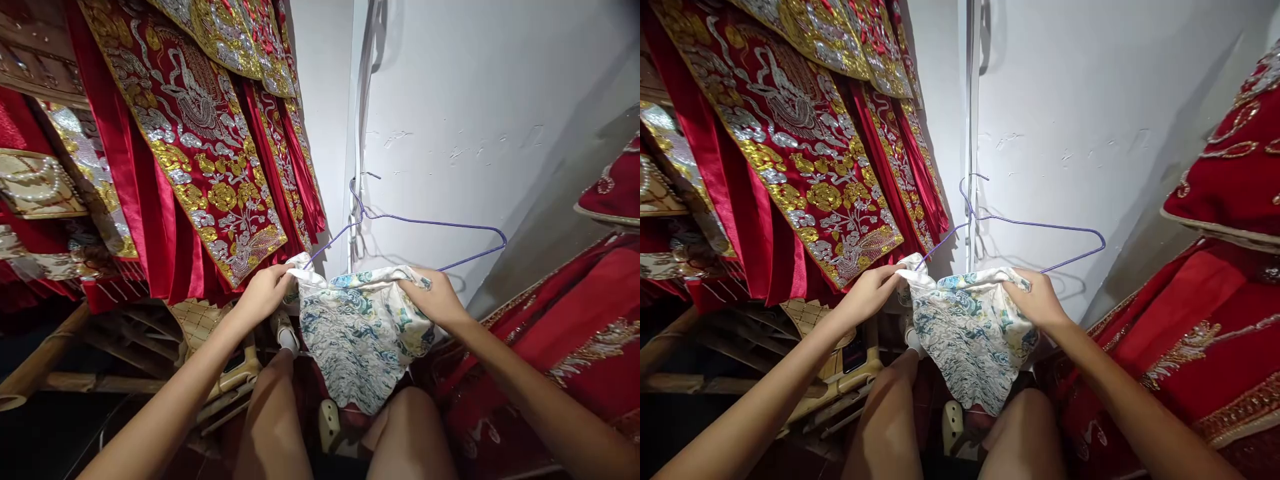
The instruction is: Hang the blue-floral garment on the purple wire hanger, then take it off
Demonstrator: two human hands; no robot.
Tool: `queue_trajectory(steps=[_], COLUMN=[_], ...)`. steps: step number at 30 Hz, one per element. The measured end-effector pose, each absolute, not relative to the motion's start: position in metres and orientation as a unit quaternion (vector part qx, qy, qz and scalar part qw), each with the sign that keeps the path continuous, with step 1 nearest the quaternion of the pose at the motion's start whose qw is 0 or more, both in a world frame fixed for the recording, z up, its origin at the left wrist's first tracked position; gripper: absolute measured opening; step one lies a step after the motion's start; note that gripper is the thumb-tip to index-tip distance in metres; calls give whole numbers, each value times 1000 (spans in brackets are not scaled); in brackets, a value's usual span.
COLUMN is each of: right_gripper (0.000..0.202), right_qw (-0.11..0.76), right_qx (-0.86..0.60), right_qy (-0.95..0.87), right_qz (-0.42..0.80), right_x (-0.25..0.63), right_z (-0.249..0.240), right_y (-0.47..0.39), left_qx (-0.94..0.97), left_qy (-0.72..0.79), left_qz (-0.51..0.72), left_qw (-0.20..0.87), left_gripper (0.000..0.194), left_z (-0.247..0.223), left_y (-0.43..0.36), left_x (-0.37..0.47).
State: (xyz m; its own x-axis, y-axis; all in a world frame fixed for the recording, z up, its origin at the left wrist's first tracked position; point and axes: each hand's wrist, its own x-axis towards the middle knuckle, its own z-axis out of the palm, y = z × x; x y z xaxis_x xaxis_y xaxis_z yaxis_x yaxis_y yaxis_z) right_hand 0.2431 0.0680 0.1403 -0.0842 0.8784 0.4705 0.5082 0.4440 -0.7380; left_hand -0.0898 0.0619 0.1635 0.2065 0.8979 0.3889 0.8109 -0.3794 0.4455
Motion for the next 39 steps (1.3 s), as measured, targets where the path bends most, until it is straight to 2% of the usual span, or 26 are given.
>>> queue_trajectory(steps=[5,11,15,19,23,26,27,31,33,35,38,39], right_gripper=[20,22,19,20,24,18,27,96,105,89,40,30], right_qw=[453,451,441,468,466,461,466,504,500,484,458,452], right_qx=[-482,-508,-495,-476,-465,-483,-506,-577,-572,-572,-598,-602], right_qy=[-727,-718,-720,-702,-701,-710,-700,-635,-644,-656,-651,-647], right_qz=[184,152,203,249,275,224,193,96,92,93,99,123], right_x=[234,239,232,219,219,231,237,266,280,290,302,306], right_z=[135,139,139,136,130,130,131,140,147,157,175,180], right_y=[65,62,58,56,61,65,66,80,95,108,116,114], left_qx=[748,733,763,726,745,747,748,772,781,783,754,738], left_qy=[566,625,515,487,443,454,461,447,439,453,507,521], left_qz=[341,266,385,477,491,482,477,452,442,425,414,426], left_qw=[57,50,64,96,89,50,35,-10,-22,-39,-54,-47], left_gripper=[37,39,39,37,37,33,33,31,31,31,29,28], left_z=[156,143,144,154,164,168,169,173,175,178,182,182], left_y=[90,103,98,100,106,109,110,111,110,110,112,114], left_x=[-74,-85,-81,-64,-51,-50,-51,-55,-56,-56,-65,-70])
